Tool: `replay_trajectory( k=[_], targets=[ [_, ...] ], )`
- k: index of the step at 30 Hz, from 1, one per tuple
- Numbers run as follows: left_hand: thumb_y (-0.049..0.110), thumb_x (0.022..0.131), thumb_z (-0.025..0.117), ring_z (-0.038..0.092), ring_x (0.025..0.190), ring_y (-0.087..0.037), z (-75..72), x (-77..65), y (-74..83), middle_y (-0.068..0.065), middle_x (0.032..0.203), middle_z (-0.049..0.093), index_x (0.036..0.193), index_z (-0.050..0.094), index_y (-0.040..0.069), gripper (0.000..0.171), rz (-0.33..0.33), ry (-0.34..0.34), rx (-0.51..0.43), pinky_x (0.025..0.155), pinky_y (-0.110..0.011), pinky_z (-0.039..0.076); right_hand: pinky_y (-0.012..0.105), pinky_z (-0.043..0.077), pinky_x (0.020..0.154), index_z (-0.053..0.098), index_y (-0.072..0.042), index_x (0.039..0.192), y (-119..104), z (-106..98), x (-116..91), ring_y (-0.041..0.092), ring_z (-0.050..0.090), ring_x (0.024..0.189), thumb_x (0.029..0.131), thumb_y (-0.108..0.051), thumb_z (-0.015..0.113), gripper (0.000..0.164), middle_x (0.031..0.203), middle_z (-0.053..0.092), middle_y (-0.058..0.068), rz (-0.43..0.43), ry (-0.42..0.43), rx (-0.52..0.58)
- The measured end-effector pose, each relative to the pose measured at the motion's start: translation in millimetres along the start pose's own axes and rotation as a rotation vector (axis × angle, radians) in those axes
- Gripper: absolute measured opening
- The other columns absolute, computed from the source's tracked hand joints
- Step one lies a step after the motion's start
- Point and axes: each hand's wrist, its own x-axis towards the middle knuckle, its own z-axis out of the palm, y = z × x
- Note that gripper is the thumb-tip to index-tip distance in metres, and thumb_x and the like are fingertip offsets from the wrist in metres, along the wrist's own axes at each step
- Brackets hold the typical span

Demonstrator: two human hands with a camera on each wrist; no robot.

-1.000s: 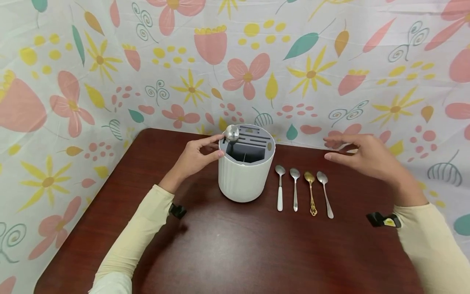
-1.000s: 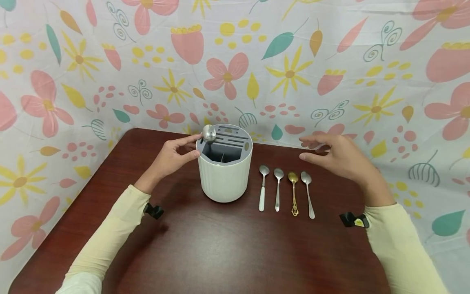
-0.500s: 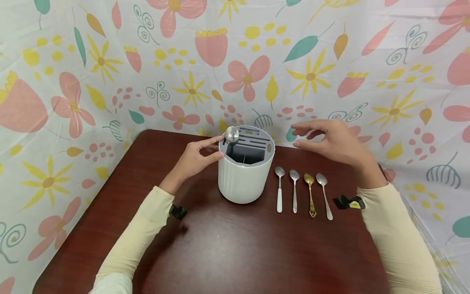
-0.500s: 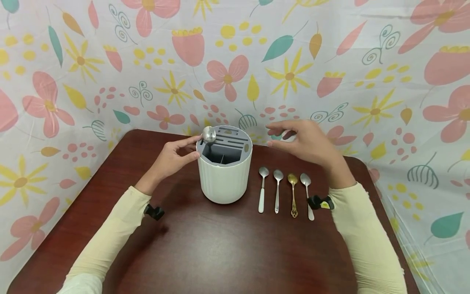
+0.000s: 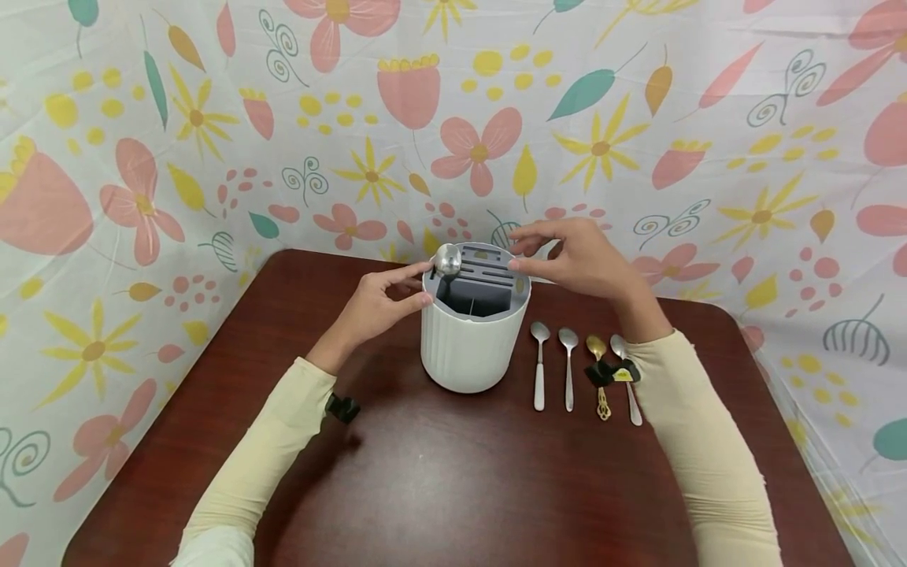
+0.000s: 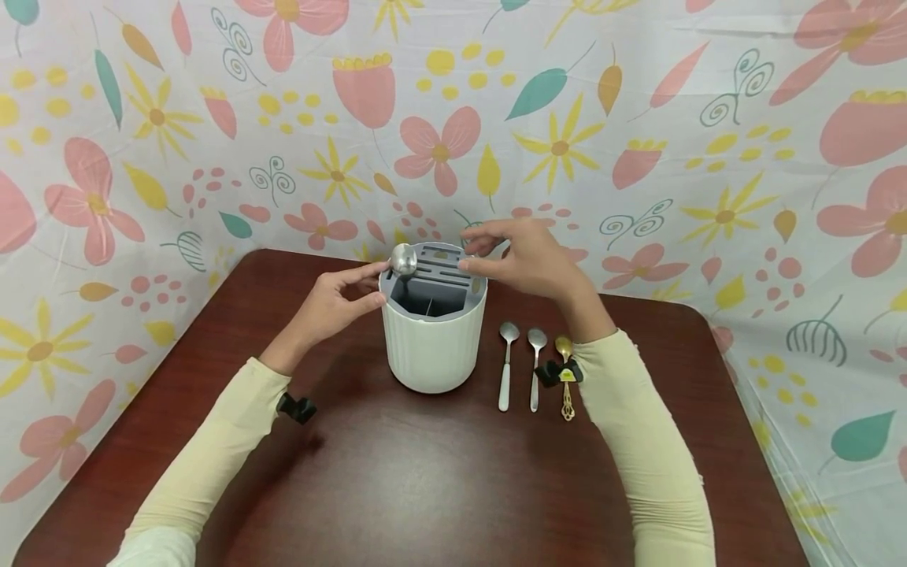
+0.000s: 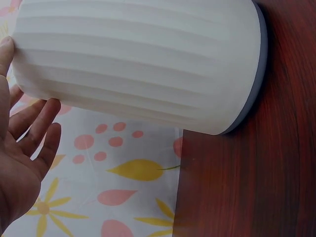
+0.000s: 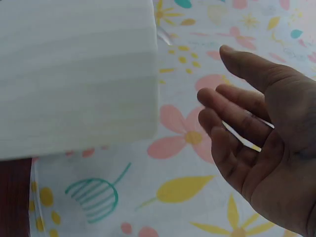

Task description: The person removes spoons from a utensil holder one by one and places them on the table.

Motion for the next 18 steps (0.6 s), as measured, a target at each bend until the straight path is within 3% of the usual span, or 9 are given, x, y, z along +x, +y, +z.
replay_trajectory(
  k=[9,18],
  targets=[
    [0.012,0.094,0.075,0.065,0.108,-0.035,-0.4,1.1,-1.8,-0.019,0.120,0.072,0.143,0.062,0.009,0.051,0.017,0.002,-0.005,0.072,-0.033,0.049,0.028,0.052,0.072,0.075,-0.010,0.123,-6.9,24.2,19.6,0.014,0.070,0.100,0.089,-0.025,0.082,0.038,0.097,0.079,0.001,0.024,0.015,0.053],
    [0.012,0.095,0.074,0.065,0.107,-0.035,0.0,1.6,-1.5,-0.019,0.118,0.072,0.143,0.062,0.010,0.050,0.018,-0.002,-0.013,0.070,-0.027,0.048,0.031,0.053,0.072,0.076,-0.014,0.122,-14.4,43.6,30.3,0.010,0.071,0.092,0.087,-0.028,0.085,0.039,0.095,0.079,-0.003,0.034,0.008,0.102]
  ],
)
